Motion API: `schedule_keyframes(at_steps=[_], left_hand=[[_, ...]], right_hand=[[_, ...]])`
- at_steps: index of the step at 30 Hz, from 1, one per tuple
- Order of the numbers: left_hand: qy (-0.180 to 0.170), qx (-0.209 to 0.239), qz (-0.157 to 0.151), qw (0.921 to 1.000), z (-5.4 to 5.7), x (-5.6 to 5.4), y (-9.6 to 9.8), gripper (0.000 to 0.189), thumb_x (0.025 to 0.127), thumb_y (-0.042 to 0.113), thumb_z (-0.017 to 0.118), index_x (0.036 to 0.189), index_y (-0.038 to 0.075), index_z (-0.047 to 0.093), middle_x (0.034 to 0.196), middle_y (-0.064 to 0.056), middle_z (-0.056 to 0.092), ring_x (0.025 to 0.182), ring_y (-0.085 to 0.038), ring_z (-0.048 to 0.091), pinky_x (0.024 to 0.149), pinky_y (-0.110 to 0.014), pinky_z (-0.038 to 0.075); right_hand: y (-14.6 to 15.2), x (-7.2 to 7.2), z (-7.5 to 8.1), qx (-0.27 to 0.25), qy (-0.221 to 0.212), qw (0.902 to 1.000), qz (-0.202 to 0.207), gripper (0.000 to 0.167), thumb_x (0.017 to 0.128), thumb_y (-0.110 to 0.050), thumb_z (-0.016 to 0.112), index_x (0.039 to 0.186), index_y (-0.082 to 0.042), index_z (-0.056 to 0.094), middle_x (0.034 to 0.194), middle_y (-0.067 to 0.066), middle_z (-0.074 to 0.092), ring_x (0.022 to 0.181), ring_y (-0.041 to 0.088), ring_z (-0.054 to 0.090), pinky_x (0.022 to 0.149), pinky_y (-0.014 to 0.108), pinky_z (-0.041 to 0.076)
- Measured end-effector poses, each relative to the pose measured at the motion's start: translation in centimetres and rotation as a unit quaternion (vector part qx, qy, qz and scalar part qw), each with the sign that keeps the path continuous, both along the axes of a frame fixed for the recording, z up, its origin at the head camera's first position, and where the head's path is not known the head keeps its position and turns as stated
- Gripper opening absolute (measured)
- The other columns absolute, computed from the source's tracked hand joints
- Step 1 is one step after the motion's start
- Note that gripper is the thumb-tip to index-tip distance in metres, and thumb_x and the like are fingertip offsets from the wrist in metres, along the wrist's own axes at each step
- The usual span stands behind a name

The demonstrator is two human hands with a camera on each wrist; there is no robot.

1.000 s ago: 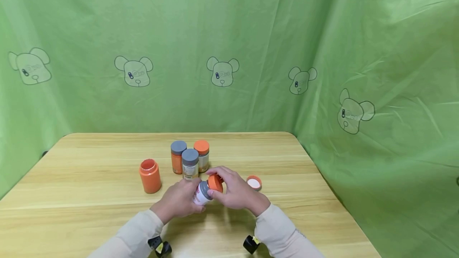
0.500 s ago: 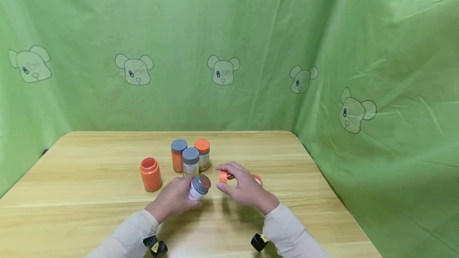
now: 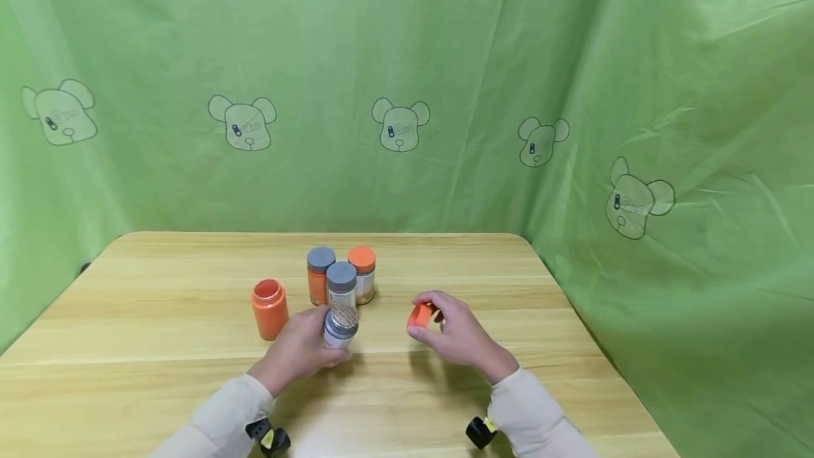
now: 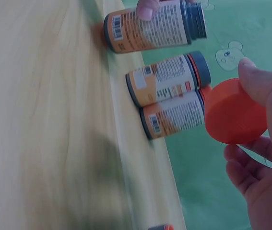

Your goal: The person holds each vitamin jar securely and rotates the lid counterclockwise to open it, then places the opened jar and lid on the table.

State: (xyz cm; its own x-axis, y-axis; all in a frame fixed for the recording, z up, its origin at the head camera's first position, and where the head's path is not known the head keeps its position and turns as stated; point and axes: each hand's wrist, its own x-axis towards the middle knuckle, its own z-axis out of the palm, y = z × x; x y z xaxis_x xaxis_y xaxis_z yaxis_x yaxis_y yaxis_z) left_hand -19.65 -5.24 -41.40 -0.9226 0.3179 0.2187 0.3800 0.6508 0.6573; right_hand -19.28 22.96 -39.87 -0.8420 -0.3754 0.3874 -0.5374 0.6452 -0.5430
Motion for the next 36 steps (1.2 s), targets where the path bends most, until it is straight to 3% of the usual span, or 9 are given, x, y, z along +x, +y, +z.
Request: schedule_keyframes(at_steps=[12, 20, 30, 36], left_hand=[[-0.012, 0.023, 0.034, 0.9991, -0.4, -0.4, -0.8, 0.061, 0.065, 0.018, 0.091, 0.115, 0.003, 0.059, 0.106, -0.009, 0.068, 0.093, -0.021, 0.065, 0.084, -0.042, 0.052], [-0.001, 0.021, 0.056, 0.9982, -0.8, -0.7, -0.9, 0.057, 0.068, 0.018, 0.089, 0.111, -0.002, 0.057, 0.101, -0.013, 0.067, 0.089, -0.024, 0.065, 0.08, -0.041, 0.053], [-0.024, 0.026, 0.073, 0.9967, -1.0, -1.2, -0.6, 0.059, 0.072, 0.017, 0.087, 0.116, -0.004, 0.053, 0.108, -0.016, 0.065, 0.096, -0.028, 0.065, 0.085, -0.045, 0.052], [-0.025, 0.029, 0.086, 0.9956, -1.1, -1.5, -0.5, 0.059, 0.073, 0.015, 0.086, 0.117, -0.004, 0.053, 0.109, -0.017, 0.065, 0.097, -0.028, 0.065, 0.086, -0.046, 0.051]], right_hand=[[2.2, 0.0, -1.3, -0.025, -0.032, 0.9991, -0.01, 0.031, 0.078, -0.019, 0.082, 0.096, -0.01, 0.058, 0.093, -0.003, 0.059, 0.082, 0.013, 0.059, 0.072, 0.04, 0.053], [3.4, 0.0, -2.3, -0.019, -0.029, 0.9994, -0.002, 0.03, 0.077, -0.022, 0.083, 0.081, -0.014, 0.054, 0.094, 0.0, 0.06, 0.08, 0.014, 0.055, 0.068, 0.033, 0.052], [4.5, 0.4, -3.1, -0.012, -0.032, 0.9994, 0.009, 0.03, 0.074, -0.021, 0.085, 0.075, -0.015, 0.056, 0.102, 0.006, 0.062, 0.09, 0.019, 0.06, 0.076, 0.033, 0.054], [5.0, 0.6, -3.1, 0.01, -0.041, 0.999, 0.017, 0.029, 0.074, -0.024, 0.085, 0.076, -0.016, 0.057, 0.085, -0.005, 0.059, 0.078, 0.013, 0.056, 0.071, 0.029, 0.051]])
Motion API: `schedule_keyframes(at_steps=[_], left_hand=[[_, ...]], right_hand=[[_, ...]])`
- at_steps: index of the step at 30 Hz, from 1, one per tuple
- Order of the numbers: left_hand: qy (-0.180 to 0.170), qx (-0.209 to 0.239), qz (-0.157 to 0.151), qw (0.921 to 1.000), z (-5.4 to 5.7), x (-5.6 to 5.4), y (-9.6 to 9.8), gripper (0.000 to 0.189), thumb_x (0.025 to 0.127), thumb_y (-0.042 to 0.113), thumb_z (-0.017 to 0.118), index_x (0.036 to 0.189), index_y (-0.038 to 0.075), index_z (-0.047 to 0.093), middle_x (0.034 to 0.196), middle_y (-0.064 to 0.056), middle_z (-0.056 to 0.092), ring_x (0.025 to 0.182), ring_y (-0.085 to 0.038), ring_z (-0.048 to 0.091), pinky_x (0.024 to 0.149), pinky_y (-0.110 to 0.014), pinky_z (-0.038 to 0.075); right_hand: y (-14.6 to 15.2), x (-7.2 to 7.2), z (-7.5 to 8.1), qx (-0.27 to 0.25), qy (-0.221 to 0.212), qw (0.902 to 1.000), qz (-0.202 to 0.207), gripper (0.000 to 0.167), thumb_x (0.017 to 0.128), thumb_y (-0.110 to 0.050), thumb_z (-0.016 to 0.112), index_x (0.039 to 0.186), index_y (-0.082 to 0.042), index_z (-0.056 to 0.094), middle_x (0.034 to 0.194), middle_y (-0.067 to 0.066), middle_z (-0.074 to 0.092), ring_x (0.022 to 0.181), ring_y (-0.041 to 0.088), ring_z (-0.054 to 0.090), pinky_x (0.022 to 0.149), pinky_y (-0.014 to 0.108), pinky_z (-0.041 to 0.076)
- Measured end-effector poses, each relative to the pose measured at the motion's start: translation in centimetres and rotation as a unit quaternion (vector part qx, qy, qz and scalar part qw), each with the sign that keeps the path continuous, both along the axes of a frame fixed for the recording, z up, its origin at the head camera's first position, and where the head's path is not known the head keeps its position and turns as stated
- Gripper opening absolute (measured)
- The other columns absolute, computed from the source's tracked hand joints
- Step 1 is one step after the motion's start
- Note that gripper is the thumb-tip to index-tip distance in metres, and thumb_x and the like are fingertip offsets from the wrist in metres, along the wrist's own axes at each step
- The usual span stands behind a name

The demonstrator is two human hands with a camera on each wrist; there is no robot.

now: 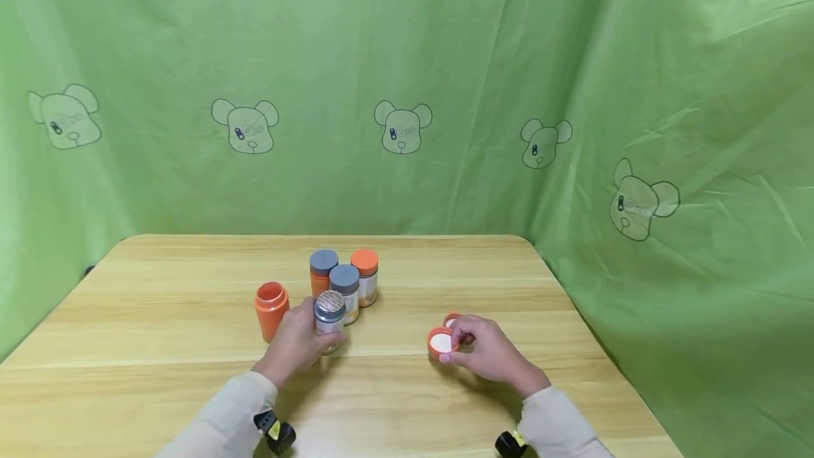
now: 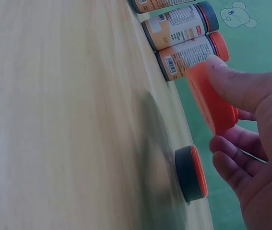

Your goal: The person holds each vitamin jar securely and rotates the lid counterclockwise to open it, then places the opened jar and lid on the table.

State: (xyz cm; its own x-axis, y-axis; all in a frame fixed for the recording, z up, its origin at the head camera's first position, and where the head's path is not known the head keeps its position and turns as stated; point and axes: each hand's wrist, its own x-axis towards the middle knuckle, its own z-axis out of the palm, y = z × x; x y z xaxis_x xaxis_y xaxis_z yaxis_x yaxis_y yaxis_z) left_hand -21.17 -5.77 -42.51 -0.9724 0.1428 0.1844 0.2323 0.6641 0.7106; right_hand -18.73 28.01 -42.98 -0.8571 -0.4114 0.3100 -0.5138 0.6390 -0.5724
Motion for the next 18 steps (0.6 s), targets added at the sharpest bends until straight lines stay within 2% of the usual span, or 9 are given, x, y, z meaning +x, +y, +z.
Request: schedule_keyframes(at_steps=[3, 8, 18], left_hand=[[0.005, -0.001, 0.002, 1.0, -0.2, -0.2, 0.0, 0.058, 0.073, 0.015, 0.086, 0.116, -0.005, 0.053, 0.109, -0.017, 0.065, 0.096, -0.028, 0.065, 0.085, -0.045, 0.052], [0.004, 0.0, 0.008, 1.0, -0.4, -0.3, -0.2, 0.059, 0.074, 0.015, 0.085, 0.117, -0.007, 0.051, 0.109, -0.019, 0.065, 0.096, -0.029, 0.065, 0.084, -0.045, 0.052], [-0.008, 0.0, 0.03, 0.9995, -0.5, -0.3, -0.3, 0.063, 0.077, 0.017, 0.083, 0.121, -0.01, 0.047, 0.113, -0.024, 0.063, 0.1, -0.033, 0.064, 0.085, -0.046, 0.052]], right_hand=[[0.2, 0.1, -0.1, 0.012, -0.009, 0.9999, 0.004, 0.028, 0.075, -0.025, 0.085, 0.077, -0.016, 0.058, 0.08, -0.009, 0.057, 0.077, 0.011, 0.055, 0.071, 0.029, 0.05], [0.5, 0.1, -0.3, 0.03, -0.036, 0.9989, 0.007, 0.027, 0.075, -0.024, 0.084, 0.075, -0.017, 0.058, 0.081, -0.009, 0.057, 0.081, 0.009, 0.057, 0.076, 0.029, 0.052], [1.2, 0.1, -1.1, 0.026, -0.056, 0.9981, 0.011, 0.026, 0.073, -0.022, 0.085, 0.073, -0.019, 0.059, 0.086, -0.005, 0.06, 0.081, 0.009, 0.056, 0.076, 0.028, 0.052]])
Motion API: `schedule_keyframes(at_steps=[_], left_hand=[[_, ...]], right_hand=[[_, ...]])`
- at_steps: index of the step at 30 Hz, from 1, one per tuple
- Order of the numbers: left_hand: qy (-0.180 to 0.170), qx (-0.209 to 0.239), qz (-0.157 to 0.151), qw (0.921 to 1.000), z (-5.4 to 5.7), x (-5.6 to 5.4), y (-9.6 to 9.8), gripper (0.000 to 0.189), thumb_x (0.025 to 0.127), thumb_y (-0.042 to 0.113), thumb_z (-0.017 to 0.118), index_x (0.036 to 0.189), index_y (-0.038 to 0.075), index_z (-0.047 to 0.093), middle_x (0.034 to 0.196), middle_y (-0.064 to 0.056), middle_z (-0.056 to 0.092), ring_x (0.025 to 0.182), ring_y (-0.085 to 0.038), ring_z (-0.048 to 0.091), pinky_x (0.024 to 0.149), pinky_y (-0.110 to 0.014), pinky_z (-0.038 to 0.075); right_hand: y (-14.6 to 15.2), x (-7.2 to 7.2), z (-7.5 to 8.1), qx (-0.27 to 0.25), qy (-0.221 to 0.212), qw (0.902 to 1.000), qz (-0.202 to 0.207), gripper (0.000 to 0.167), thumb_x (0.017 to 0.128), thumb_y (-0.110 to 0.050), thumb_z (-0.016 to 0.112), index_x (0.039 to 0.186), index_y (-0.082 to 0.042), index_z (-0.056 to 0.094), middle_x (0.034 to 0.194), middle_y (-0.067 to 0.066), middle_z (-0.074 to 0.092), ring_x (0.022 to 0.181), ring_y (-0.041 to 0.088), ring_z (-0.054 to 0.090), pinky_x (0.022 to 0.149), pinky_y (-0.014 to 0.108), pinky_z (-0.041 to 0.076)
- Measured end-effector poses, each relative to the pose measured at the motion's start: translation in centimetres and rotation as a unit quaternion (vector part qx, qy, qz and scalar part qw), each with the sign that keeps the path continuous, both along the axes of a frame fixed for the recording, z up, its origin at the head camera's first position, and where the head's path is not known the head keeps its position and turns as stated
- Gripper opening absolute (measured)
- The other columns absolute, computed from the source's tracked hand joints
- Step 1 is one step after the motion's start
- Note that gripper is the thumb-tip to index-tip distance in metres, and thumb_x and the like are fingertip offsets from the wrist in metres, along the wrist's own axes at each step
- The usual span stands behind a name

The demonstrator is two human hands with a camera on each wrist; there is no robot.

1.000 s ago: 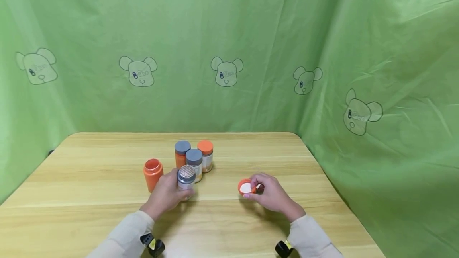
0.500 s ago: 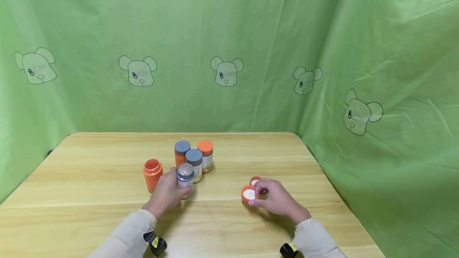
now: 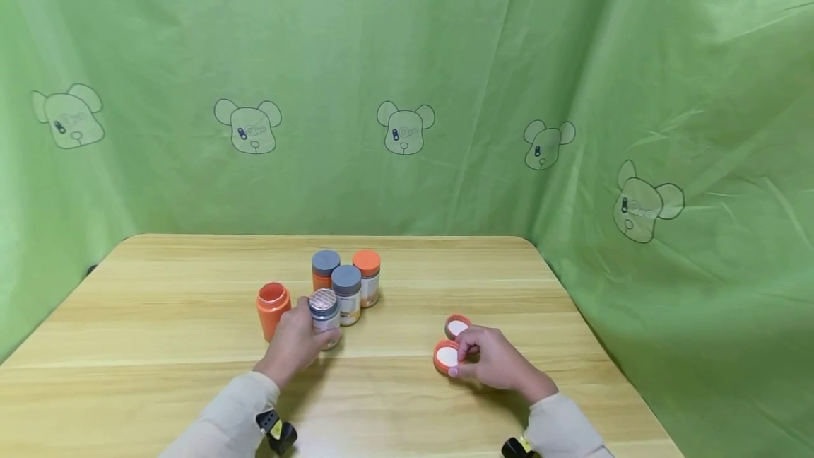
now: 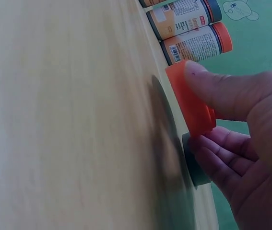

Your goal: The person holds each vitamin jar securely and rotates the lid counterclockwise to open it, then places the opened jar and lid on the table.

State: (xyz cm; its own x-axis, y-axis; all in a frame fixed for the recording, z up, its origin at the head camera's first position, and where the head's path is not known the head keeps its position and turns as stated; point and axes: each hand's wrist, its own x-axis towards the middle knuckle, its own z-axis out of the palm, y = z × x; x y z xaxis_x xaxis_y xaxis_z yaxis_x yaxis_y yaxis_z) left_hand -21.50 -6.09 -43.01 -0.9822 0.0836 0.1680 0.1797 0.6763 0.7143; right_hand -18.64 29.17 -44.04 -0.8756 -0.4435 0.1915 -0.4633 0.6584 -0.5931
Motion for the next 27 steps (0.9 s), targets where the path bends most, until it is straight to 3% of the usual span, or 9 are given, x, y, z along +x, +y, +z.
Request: schedule_keyframes(at_steps=[8, 18, 27], left_hand=[[-0.003, -0.008, 0.02, 0.9998, 0.01, -0.04, 0.03, 0.065, 0.078, 0.018, 0.083, 0.121, -0.009, 0.043, 0.113, -0.026, 0.061, 0.099, -0.036, 0.065, 0.08, -0.045, 0.054], [0.034, -0.032, 0.043, 0.998, 0.26, 0.25, -0.03, 0.064, 0.076, 0.019, 0.084, 0.116, -0.01, 0.043, 0.1, -0.029, 0.064, 0.085, -0.04, 0.067, 0.069, -0.045, 0.056], [0.052, -0.04, 0.055, 0.9964, 0.26, 0.12, -0.08, 0.065, 0.075, 0.019, 0.085, 0.114, -0.008, 0.041, 0.098, -0.03, 0.064, 0.084, -0.04, 0.067, 0.07, -0.047, 0.055]], right_hand=[[0.53, -0.24, -0.39, 0.011, 0.0, 0.9999, -0.008, 0.026, 0.074, -0.019, 0.084, 0.072, -0.02, 0.058, 0.093, -0.003, 0.062, 0.084, 0.011, 0.057, 0.076, 0.028, 0.051], [0.56, -0.28, -0.53, 0.021, 0.009, 0.999, -0.038, 0.029, 0.073, -0.014, 0.085, 0.071, -0.019, 0.057, 0.088, -0.004, 0.056, 0.083, 0.012, 0.054, 0.077, 0.027, 0.051], [0.53, -0.44, -0.41, 0.018, 0.006, 0.9972, -0.072, 0.027, 0.074, -0.012, 0.084, 0.075, -0.015, 0.057, 0.086, -0.004, 0.055, 0.081, 0.014, 0.057, 0.075, 0.03, 0.052]])
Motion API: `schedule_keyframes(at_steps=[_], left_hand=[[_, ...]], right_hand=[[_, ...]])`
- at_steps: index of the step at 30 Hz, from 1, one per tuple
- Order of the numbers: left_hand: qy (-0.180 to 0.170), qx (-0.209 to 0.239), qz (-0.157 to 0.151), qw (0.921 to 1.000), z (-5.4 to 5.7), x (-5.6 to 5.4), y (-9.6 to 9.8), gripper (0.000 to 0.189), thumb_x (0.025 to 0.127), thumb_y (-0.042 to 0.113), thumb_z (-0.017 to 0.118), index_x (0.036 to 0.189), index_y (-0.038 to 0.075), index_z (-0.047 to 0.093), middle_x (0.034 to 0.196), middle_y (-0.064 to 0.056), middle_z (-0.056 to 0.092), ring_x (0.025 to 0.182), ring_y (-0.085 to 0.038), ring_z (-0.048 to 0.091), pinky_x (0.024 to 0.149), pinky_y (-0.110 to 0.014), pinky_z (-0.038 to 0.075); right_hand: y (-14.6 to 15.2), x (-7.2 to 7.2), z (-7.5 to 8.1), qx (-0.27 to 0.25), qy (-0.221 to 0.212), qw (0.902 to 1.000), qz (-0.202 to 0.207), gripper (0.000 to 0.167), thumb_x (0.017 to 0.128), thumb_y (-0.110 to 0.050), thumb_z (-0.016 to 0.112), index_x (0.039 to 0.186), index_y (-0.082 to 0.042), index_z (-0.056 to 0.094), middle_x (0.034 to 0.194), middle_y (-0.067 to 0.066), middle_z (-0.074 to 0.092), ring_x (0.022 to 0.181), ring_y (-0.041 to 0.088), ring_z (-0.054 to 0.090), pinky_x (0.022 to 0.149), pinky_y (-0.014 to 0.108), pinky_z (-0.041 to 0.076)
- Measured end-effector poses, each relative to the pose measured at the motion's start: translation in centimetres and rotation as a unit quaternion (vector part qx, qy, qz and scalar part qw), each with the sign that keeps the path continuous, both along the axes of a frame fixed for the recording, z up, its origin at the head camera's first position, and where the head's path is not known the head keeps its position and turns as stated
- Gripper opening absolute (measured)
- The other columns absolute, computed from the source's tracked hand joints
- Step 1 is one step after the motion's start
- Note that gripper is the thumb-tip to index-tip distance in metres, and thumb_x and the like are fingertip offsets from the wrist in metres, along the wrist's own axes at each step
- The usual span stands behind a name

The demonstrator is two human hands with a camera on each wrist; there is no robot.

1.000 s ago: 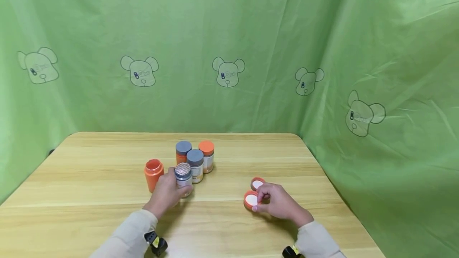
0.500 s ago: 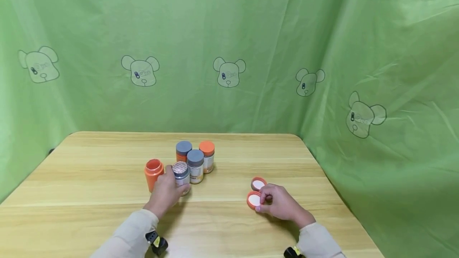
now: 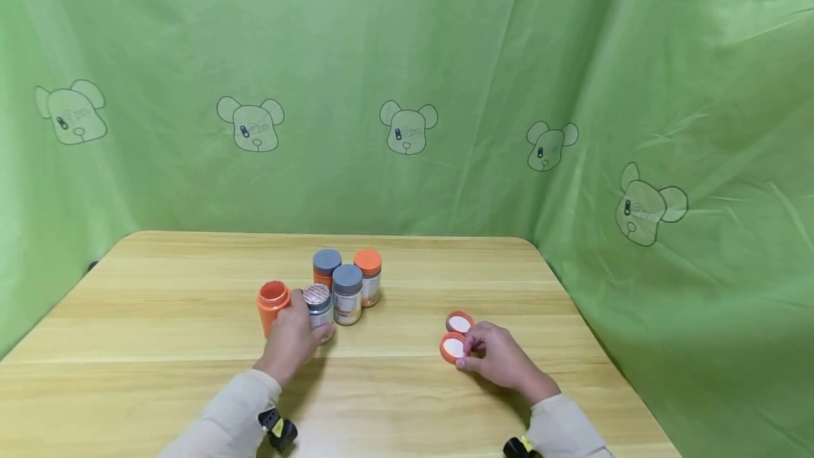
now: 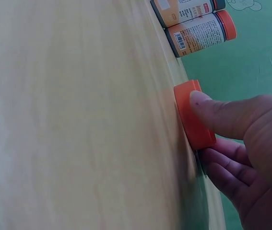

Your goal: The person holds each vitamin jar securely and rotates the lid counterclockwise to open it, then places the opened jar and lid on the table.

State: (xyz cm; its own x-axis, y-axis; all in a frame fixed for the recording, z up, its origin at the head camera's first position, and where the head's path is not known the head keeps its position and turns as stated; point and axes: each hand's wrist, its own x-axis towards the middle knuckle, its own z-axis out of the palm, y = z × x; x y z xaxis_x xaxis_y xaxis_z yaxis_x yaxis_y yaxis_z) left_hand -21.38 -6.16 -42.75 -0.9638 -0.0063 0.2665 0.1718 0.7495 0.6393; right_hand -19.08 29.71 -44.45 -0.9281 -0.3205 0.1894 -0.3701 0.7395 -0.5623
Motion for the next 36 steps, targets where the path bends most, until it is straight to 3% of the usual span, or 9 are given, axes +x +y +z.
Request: schedule_keyframes(at_steps=[10, 20, 26, 30, 36], left_hand=[[0.02, 0.0, -0.008, 0.9998, 0.6, 0.4, 0.0, 0.066, 0.079, 0.021, 0.082, 0.118, -0.011, 0.04, 0.096, -0.029, 0.061, 0.082, -0.041, 0.066, 0.068, -0.047, 0.055], [0.027, -0.043, -0.011, 0.9987, 1.6, 0.8, 0.3, 0.083, 0.082, 0.027, 0.079, 0.133, -0.016, 0.031, 0.115, -0.033, 0.052, 0.102, -0.045, 0.059, 0.085, -0.051, 0.05], [0.048, -0.054, -0.011, 0.9973, 2.6, 1.1, 0.3, 0.085, 0.08, 0.029, 0.081, 0.135, -0.016, 0.032, 0.115, -0.03, 0.05, 0.1, -0.041, 0.059, 0.085, -0.05, 0.051], [0.078, -0.054, -0.012, 0.9954, 3.2, 1.4, 0.2, 0.079, 0.079, 0.026, 0.081, 0.131, -0.014, 0.038, 0.111, -0.028, 0.053, 0.096, -0.039, 0.059, 0.082, -0.048, 0.052], [0.147, -0.055, -0.032, 0.9871, 4.0, 2.1, 0.5, 0.057, 0.078, 0.026, 0.082, 0.116, -0.007, 0.055, 0.104, -0.022, 0.061, 0.093, -0.034, 0.06, 0.079, -0.045, 0.052]], right_hand=[[-0.4, -0.2, 0.5, 0.009, 0.013, 0.9994, -0.031, 0.017, 0.083, -0.016, 0.077, 0.083, -0.017, 0.06, 0.081, -0.004, 0.054, 0.075, 0.014, 0.052, 0.069, 0.028, 0.046], [-1.4, -0.5, 1.3, -0.019, 0.062, 0.9979, 0.0, 0.015, 0.083, -0.012, 0.076, 0.086, -0.013, 0.062, 0.082, -0.002, 0.058, 0.075, 0.019, 0.056, 0.067, 0.031, 0.049], [-2.4, -1.0, 1.4, -0.039, 0.086, 0.9955, 0.014, 0.014, 0.083, -0.009, 0.076, 0.09, -0.006, 0.063, 0.084, 0.0, 0.06, 0.075, 0.015, 0.057, 0.066, 0.029, 0.05], [-3.2, -1.3, 1.6, -0.036, 0.072, 0.9968, 0.004, 0.016, 0.085, -0.014, 0.074, 0.092, -0.007, 0.063, 0.084, -0.001, 0.059, 0.076, 0.013, 0.056, 0.067, 0.028, 0.05], [-4.4, -1.9, 2.2, -0.043, 0.06, 0.9973, -0.002, 0.021, 0.087, -0.016, 0.073, 0.101, -0.005, 0.063, 0.094, 0.009, 0.063, 0.083, 0.023, 0.059, 0.073, 0.036, 0.052]])
